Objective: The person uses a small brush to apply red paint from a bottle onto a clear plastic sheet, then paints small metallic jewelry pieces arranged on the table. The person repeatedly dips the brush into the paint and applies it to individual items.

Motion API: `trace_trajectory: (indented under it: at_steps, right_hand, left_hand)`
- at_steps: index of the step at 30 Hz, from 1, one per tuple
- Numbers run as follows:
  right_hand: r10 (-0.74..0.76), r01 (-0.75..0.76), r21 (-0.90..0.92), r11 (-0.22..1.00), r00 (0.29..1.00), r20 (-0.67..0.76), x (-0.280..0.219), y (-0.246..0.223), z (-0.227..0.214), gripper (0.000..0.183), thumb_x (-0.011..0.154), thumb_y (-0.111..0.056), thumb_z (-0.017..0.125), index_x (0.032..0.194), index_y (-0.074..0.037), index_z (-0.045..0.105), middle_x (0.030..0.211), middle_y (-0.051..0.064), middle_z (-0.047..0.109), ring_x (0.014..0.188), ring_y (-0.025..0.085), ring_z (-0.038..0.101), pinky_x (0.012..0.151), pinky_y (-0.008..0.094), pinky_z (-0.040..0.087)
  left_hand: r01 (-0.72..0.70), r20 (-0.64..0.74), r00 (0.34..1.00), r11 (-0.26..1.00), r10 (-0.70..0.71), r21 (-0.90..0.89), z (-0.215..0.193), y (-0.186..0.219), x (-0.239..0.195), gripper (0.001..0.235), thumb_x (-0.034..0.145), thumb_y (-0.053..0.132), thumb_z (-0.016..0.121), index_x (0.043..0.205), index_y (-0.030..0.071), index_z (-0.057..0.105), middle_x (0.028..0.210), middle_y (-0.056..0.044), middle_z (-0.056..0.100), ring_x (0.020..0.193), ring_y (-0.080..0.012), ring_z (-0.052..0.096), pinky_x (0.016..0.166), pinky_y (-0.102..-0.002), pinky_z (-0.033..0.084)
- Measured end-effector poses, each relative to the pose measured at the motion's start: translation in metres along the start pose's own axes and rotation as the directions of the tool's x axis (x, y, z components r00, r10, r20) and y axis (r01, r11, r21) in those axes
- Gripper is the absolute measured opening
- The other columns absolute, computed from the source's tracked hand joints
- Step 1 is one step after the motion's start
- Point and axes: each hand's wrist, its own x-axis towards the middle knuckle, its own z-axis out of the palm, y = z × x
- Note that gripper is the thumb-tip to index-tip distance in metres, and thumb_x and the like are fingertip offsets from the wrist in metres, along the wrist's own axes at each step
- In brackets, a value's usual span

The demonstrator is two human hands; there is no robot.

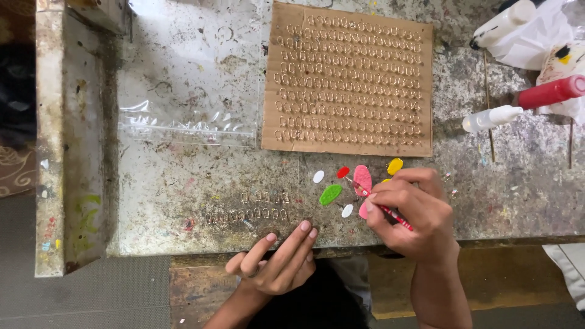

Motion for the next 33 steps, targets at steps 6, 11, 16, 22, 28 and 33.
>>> trace_trajectory:
  at_steps: [6,11,16,22,28,33]
  right_hand:
    - [-0.031,0.031,-0.018,0.999,1.0,0.0,0.001,-0.001,-0.001,0.011,0.088,-0.004,0.072,0.083,-0.008,0.063,0.078,-0.001,0.074,0.086,0.024,0.057,0.084,0.034,0.047]
    - [-0.002,0.001,-0.003,1.0,0.99,-0.142,-0.01,-0.002,-0.011,0.005,0.093,-0.006,0.069,0.095,-0.003,0.065,0.086,0.011,0.07,0.084,0.027,0.059,0.079,0.037,0.053]
    - [0.175,-0.178,0.009,0.984,0.956,-0.235,-0.051,0.006,-0.028,0.017,0.1,-0.016,0.06,0.105,-0.002,0.069,0.097,0.016,0.067,0.086,0.027,0.064,0.077,0.035,0.052]
    - [0.285,-0.326,-0.088,0.941,0.907,-0.311,-0.115,0.047,-0.059,0.028,0.106,-0.023,0.056,0.113,0.001,0.07,0.111,0.023,0.071,0.082,0.023,0.072,0.059,0.023,0.055]
    - [0.506,-0.54,0.02,0.841,0.774,-0.381,-0.11,0.107,-0.124,0.012,0.118,0.015,0.05,0.129,0.009,0.049,0.114,0.026,0.059,0.094,0.031,0.064,0.082,0.038,0.056]
    - [0.705,-0.722,-0.311,0.618,0.684,-0.187,-0.057,0.152,-0.165,0.028,0.122,0.001,0.052,0.149,0.006,0.053,0.087,0.017,0.064,0.07,0.026,0.053,0.062,0.042,0.039]
  left_hand:
    - [0.007,0.011,1.0,1.0,-0.007,-0.019,0.001,0.001,-0.002,0.032,0.101,0.03,0.048,0.102,0.038,0.079,0.111,0.025,0.072,0.109,-0.0037,0.045,0.094,-0.027,0.023]
    - [0.05,0.003,0.999,0.998,-0.05,-0.027,-0.001,0.007,0.01,0.035,0.104,0.027,0.045,0.099,0.035,0.079,0.106,0.024,0.073,0.104,-0.0025,0.044,0.092,-0.023,0.023]
    - [0.023,0.007,1.0,0.998,-0.023,-0.05,0.001,0.011,0.011,0.037,0.105,0.031,0.045,0.098,0.031,0.081,0.102,0.024,0.074,0.103,-0.002,0.046,0.094,-0.021,0.023]
    - [0.023,0.042,0.999,0.999,-0.022,-0.039,-0.001,0.015,0.005,0.036,0.104,0.034,0.045,0.099,0.03,0.081,0.102,0.022,0.075,0.106,-0.0033,0.046,0.093,-0.023,0.023]
    - [-0.01,0.064,0.998,0.999,0.012,-0.038,-0.001,0.015,-0.002,0.035,0.103,0.034,0.047,0.097,0.028,0.081,0.103,0.017,0.076,0.105,-0.0075,0.048,0.094,-0.027,0.022]
    - [-0.04,0.065,0.997,0.999,0.041,-0.027,-0.001,0.015,-0.001,0.032,0.102,0.034,0.049,0.098,0.03,0.08,0.104,0.017,0.076,0.105,-0.0074,0.048,0.094,-0.027,0.022]
